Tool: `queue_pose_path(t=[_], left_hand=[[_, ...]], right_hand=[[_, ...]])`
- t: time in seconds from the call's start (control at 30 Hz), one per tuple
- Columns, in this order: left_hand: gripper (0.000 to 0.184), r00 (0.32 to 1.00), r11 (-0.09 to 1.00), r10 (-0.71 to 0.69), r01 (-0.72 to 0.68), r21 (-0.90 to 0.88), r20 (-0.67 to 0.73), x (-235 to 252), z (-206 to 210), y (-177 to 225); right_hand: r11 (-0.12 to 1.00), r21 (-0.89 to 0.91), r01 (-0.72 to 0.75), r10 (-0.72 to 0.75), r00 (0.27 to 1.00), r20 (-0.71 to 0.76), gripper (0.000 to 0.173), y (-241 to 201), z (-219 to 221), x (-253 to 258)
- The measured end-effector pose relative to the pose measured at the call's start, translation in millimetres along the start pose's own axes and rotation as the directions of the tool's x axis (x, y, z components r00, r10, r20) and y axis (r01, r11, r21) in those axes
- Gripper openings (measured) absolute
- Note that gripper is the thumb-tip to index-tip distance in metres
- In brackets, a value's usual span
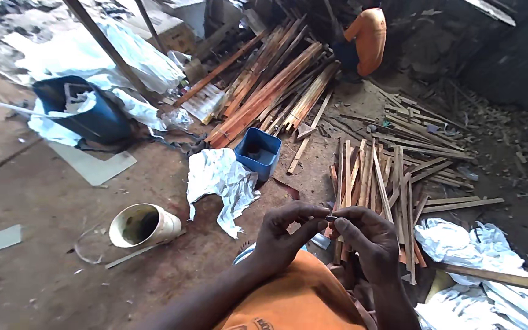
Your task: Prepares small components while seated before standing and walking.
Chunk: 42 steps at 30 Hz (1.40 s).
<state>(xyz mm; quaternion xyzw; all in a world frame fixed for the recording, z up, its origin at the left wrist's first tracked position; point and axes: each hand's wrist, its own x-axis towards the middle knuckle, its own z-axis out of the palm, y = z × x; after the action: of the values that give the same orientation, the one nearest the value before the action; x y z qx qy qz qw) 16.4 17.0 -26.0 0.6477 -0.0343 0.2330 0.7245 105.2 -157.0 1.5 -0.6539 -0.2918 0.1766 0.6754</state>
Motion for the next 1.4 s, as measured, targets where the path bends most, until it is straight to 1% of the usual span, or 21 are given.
queue_pose_path(t=[0.27, 0.5, 0.67, 0.77, 0.9, 1.13, 1.4], left_hand=[[0.031, 1.000, 0.999, -0.017, 0.017, 0.030, 0.003, 0.2, 0.0, -0.8], [0.026, 0.999, 0.999, -0.043, 0.043, 0.020, 0.005, 0.4, -0.1, -1.5], [0.023, 0.999, 0.999, -0.038, 0.038, -0.007, 0.003, -0.1, 0.0, -3.0], [0.023, 1.000, 1.000, -0.012, 0.012, -0.011, -0.017, -0.2, -0.4, -4.7], [0.023, 0.999, 1.000, -0.022, 0.023, 0.010, -0.033, -0.4, -1.4, -5.0], [0.021, 0.999, 1.000, -0.028, 0.028, -0.009, -0.024, 1.0, 0.0, -6.5], [0.021, 0.999, 0.999, -0.028, 0.029, 0.025, -0.037, 0.7, -1.2, -4.8]], right_hand=[[1.000, 0.010, -0.005, 0.005, 1.000, -0.005, 0.015, 0.8, 0.8, 0.5], [1.000, 0.022, 0.006, -0.006, 1.000, -0.005, 0.015, 1.9, 1.8, 1.6], [0.999, 0.040, 0.011, -0.011, 1.000, 0.002, 0.015, 3.2, 2.1, 2.1], [0.999, 0.043, 0.032, -0.034, 0.998, 0.050, 0.023, 2.9, 0.0, 2.5], [0.998, 0.036, 0.053, -0.058, 0.988, 0.141, 0.032, 3.9, -3.7, 4.2], [0.998, -0.033, 0.056, -0.052, 0.993, 0.105, 0.021, 3.9, -6.6, 6.0], [0.992, -0.104, 0.074, -0.070, 0.997, 0.039, 0.018, 0.3, -14.7, 8.3]])
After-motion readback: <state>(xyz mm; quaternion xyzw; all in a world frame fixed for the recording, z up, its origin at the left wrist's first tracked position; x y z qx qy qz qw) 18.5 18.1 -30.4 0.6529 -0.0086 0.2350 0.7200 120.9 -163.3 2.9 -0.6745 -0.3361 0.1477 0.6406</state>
